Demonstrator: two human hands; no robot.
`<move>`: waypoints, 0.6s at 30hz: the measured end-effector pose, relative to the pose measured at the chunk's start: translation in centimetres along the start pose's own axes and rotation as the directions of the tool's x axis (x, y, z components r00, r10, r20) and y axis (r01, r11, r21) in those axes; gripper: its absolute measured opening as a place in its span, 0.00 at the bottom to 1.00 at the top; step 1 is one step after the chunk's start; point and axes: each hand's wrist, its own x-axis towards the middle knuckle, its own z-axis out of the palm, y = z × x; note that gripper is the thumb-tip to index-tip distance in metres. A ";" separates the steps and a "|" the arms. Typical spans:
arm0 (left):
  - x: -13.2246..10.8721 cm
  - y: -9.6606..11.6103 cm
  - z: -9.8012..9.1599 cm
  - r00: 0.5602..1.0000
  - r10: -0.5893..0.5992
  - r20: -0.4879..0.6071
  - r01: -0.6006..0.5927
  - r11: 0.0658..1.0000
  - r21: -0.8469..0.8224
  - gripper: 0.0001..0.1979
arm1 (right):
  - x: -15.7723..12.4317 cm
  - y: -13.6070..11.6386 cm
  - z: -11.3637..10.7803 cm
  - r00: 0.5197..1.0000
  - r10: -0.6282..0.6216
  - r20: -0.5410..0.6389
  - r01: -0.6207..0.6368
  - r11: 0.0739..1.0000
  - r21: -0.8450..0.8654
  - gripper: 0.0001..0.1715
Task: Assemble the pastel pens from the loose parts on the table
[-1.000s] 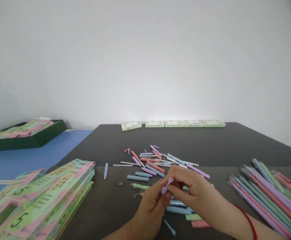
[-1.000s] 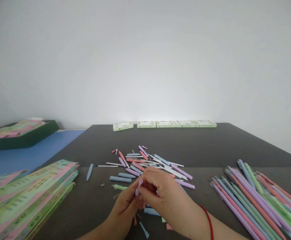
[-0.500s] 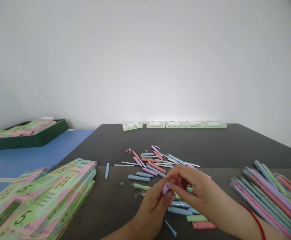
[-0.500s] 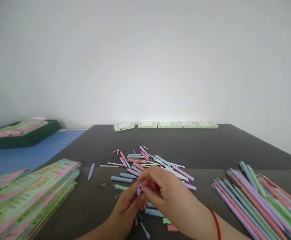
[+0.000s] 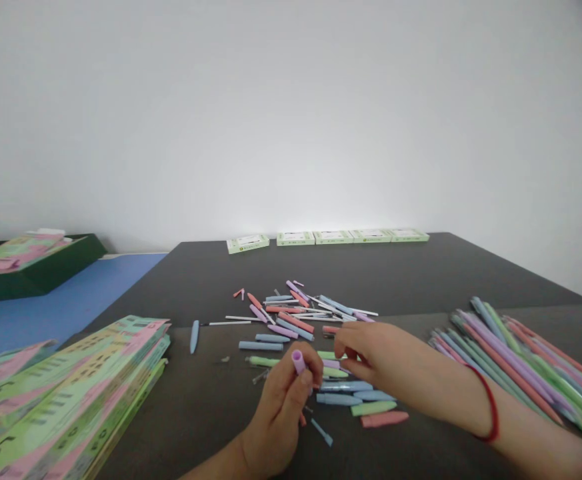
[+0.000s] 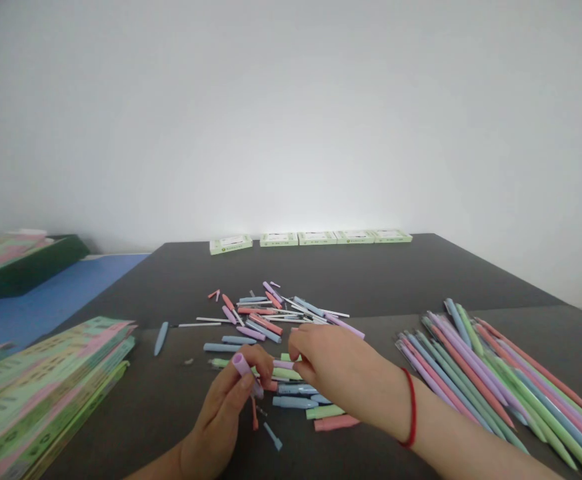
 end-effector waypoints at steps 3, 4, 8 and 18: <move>0.6 0.1 -0.1 0.994 -0.075 -0.078 0.070 0.995 -0.072 0.15 | 0.2 1.1 1.5 0.988 0.020 0.155 -0.006 0.996 -0.092 0.07; 0.9 0.2 -0.1 0.989 -0.093 -0.113 0.082 0.992 -0.099 0.15 | 0.2 1.5 2.2 0.983 0.023 0.184 -0.003 0.994 -0.107 0.06; 1.6 0.4 -0.2 0.973 -0.126 -0.195 0.096 0.983 -0.157 0.14 | 0.0 3.1 4.7 0.986 -0.030 0.167 0.049 0.992 -0.115 0.06; 2.0 -0.3 -0.5 0.974 -0.116 -0.192 0.078 0.978 -0.195 0.15 | 0.3 0.7 3.3 0.967 0.048 0.252 0.020 0.966 -0.259 0.11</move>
